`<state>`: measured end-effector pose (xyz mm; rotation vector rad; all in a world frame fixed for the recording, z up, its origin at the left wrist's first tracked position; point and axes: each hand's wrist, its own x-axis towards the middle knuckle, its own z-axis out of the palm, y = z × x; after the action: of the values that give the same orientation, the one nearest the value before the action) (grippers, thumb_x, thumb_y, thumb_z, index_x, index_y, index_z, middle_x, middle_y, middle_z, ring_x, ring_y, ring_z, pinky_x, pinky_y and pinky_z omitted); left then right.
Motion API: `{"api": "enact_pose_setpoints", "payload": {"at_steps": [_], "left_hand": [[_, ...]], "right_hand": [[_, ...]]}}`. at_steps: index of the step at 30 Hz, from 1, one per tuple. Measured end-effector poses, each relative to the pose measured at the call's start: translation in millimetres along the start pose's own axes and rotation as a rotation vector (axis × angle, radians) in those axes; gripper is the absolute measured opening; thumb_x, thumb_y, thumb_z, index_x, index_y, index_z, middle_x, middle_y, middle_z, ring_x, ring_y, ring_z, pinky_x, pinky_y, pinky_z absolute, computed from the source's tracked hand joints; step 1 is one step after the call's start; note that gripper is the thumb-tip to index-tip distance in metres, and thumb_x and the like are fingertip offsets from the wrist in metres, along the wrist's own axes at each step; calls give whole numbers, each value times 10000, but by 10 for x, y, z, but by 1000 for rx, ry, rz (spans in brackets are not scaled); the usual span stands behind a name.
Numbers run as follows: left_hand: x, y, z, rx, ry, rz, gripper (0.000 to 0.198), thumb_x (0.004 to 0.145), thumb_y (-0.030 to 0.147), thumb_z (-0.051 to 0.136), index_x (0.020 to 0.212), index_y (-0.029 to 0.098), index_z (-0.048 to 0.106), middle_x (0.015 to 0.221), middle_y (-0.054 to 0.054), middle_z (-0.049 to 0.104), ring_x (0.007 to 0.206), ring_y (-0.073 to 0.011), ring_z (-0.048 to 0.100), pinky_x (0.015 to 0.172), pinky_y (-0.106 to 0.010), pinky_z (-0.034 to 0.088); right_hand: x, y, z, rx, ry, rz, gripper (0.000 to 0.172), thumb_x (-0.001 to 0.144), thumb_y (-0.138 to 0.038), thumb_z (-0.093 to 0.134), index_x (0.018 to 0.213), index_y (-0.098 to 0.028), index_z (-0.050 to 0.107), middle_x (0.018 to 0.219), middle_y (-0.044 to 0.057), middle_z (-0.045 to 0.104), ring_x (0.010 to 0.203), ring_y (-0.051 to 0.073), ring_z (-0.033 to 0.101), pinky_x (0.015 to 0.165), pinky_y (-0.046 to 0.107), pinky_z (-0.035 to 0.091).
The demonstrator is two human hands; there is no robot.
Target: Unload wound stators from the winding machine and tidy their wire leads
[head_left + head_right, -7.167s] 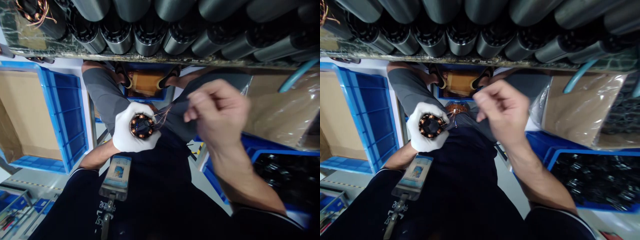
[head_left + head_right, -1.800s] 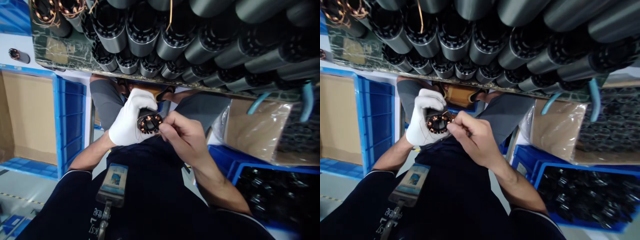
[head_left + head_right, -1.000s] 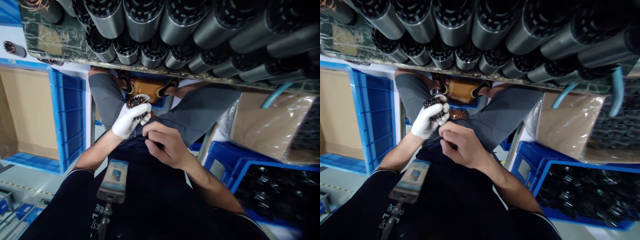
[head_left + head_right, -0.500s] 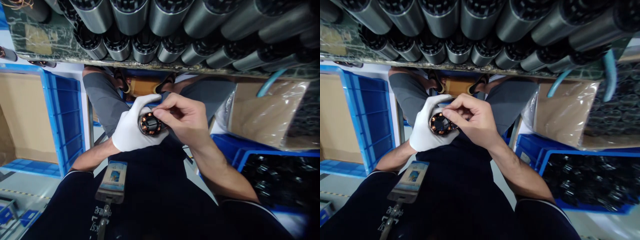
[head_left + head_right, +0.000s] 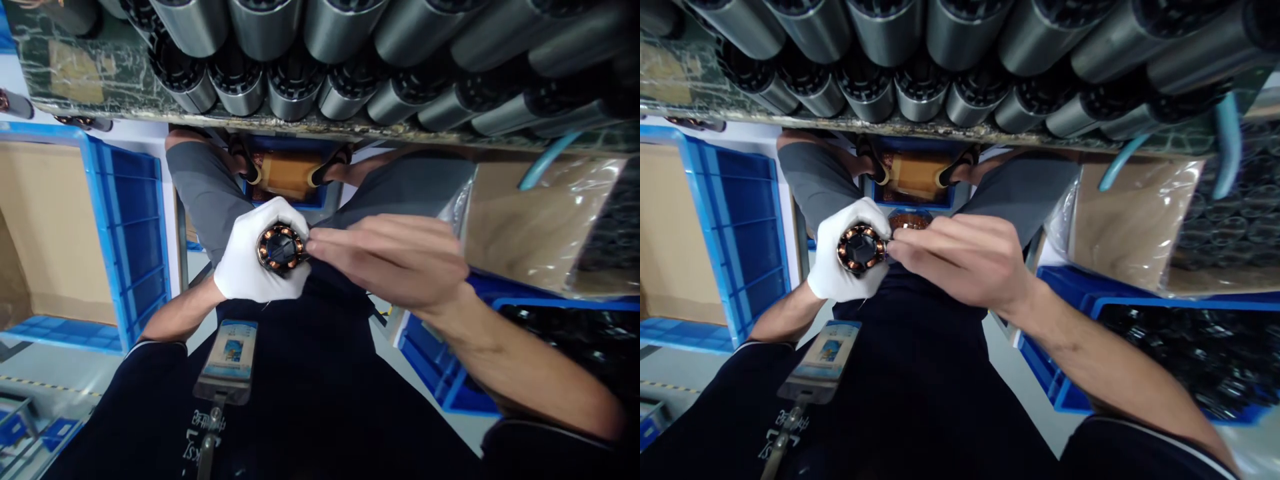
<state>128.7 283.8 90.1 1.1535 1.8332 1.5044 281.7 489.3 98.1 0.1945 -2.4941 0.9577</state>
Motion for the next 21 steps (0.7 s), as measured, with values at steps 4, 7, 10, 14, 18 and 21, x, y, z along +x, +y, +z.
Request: {"api": "enact_pose_setpoints", "payload": {"at_steps": [4, 7, 10, 14, 18, 21], "left_hand": [[7, -52, -45, 333, -39, 96, 264, 832, 263, 861, 1032, 256, 688, 949, -44, 750, 824, -226, 675, 770, -400, 510], [-18, -96, -23, 590, -86, 170, 188, 881, 308, 800, 1036, 242, 715, 1004, -68, 758, 869, -252, 687, 784, -412, 488], [-37, -88, 52, 715, -110, 224, 170, 917, 328, 756, 1051, 228, 735, 1068, -94, 750, 881, -253, 684, 752, -405, 465], [-56, -2, 103, 699, -107, 281, 141, 924, 310, 759, 1040, 232, 742, 1010, -63, 738, 835, -223, 673, 723, -388, 474], [17, 37, 42, 440, 41, 304, 299, 878, 316, 916, 1140, 302, 773, 1043, -11, 777, 913, -201, 736, 813, -367, 572], [152, -82, 42, 132, 80, 199, 429, 787, 352, 967, 1181, 277, 814, 1091, -36, 825, 966, -225, 785, 894, -398, 654]], "right_hand": [[-57, 86, -74, -31, -125, 47, 241, 1101, -183, 812, 1273, -343, 865, 1253, -44, 912, 952, 174, 881, 776, 304, 661], [-33, 35, -123, 40, -218, 216, 590, 1106, -200, 764, 1683, -243, 652, 1624, 123, 756, 914, 175, 835, 837, 330, 686], [34, -41, -52, 134, -350, 276, 722, 1116, -180, 609, 1814, -176, 424, 1555, 154, 779, 808, 173, 782, 735, 329, 630], [125, -11, 10, 222, -609, 363, 182, 1154, -235, 534, 1303, -209, 634, 968, 29, 780, 686, 181, 667, 609, 320, 456], [233, 6, -153, 354, -565, 341, 279, 1236, -368, 488, 981, -256, 474, 879, -8, 631, 662, 145, 515, 620, 318, 384], [338, -21, -299, 369, -486, 267, 312, 1260, -351, 481, 966, -252, 508, 868, -15, 574, 721, 142, 510, 674, 315, 393]]}}
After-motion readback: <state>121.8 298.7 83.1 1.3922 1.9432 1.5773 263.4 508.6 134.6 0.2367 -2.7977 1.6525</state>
